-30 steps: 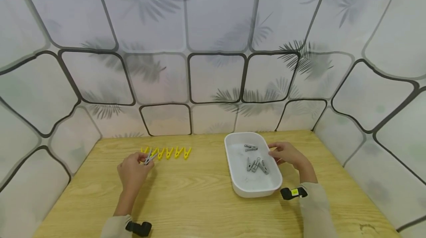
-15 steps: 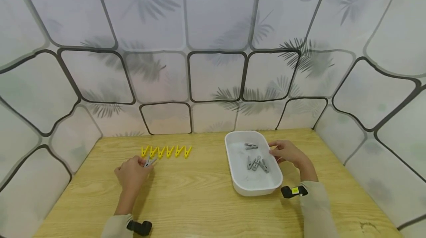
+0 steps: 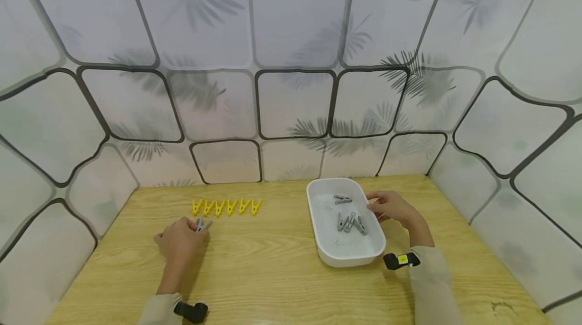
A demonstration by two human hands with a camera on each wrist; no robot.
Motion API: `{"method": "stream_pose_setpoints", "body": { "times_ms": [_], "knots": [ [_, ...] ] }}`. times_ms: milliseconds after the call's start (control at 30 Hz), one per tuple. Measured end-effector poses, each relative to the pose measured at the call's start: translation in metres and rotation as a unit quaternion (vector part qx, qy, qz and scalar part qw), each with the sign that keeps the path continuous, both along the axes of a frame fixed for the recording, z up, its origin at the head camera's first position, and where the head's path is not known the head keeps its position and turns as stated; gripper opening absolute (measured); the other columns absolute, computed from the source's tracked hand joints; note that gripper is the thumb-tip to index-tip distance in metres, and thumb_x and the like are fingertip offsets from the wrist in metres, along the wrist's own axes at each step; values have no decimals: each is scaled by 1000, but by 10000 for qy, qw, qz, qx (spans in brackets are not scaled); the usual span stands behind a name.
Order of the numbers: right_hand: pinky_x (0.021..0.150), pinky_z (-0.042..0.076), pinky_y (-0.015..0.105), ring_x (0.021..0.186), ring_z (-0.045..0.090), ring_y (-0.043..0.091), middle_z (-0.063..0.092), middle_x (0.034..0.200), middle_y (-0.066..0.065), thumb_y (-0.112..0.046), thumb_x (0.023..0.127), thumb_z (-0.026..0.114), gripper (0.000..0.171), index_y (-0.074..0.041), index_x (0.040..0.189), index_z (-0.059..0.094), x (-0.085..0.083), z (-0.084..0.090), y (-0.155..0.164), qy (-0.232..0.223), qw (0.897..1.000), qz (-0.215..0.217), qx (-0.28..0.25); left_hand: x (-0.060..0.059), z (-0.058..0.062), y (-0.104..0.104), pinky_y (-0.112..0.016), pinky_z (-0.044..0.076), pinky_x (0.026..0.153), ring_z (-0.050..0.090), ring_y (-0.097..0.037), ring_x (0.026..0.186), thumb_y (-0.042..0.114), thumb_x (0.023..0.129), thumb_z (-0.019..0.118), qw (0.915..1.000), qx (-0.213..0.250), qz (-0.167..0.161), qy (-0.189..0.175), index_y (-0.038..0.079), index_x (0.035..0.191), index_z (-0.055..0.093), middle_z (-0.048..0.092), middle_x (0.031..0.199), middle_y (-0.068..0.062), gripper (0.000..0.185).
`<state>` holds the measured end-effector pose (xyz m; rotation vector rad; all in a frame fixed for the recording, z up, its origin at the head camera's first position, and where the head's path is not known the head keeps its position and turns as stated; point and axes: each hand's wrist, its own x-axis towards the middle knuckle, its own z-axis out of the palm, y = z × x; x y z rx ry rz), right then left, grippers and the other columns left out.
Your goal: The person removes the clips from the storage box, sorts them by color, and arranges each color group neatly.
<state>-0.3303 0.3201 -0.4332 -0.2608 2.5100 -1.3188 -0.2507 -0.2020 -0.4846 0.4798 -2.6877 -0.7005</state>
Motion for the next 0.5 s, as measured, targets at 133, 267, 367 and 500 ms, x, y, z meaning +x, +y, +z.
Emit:
{"method": "stream_pose_setpoints", "body": {
  "times_ms": [133, 267, 367, 500],
  "knots": [
    [77, 60, 43, 82, 69, 20, 70, 102, 21, -11, 101, 59, 47, 13, 140, 49, 0, 0, 0, -13, 10000, -13, 12, -1, -1, -1, -65, 33, 89, 62, -36, 73, 28, 81, 79, 9999, -32, 50, -101, 4, 80, 64, 70, 79, -18, 28],
    [77, 60, 43, 82, 69, 20, 69, 101, 20, -11, 101, 59, 47, 13, 140, 49, 0, 0, 0, -17, 10000, -13, 25, -1, 2, -1, -64, 32, 89, 61, -35, 73, 30, 80, 81, 9999, -50, 66, -130, 4, 85, 63, 69, 78, -17, 32],
    [78, 60, 43, 82, 69, 20, 69, 100, 19, -11, 101, 59, 47, 13, 140, 49, 0, 1, -1, -35, 10000, -37, 64, 0, 3, -1, -65, 32, 91, 61, -36, 74, 31, 79, 82, 10000, -44, 24, -45, 3, 93, 64, 71, 82, -19, 37],
    [78, 60, 44, 81, 69, 19, 69, 99, 18, -12, 101, 59, 48, 13, 140, 49, 1, 2, -2, -59, 9999, -58, 93, 2, 5, 0, -67, 32, 92, 63, -38, 78, 31, 80, 81, 9999, 38, -42, 108, 0, 103, 65, 74, 91, -21, 41]
  ]
}}
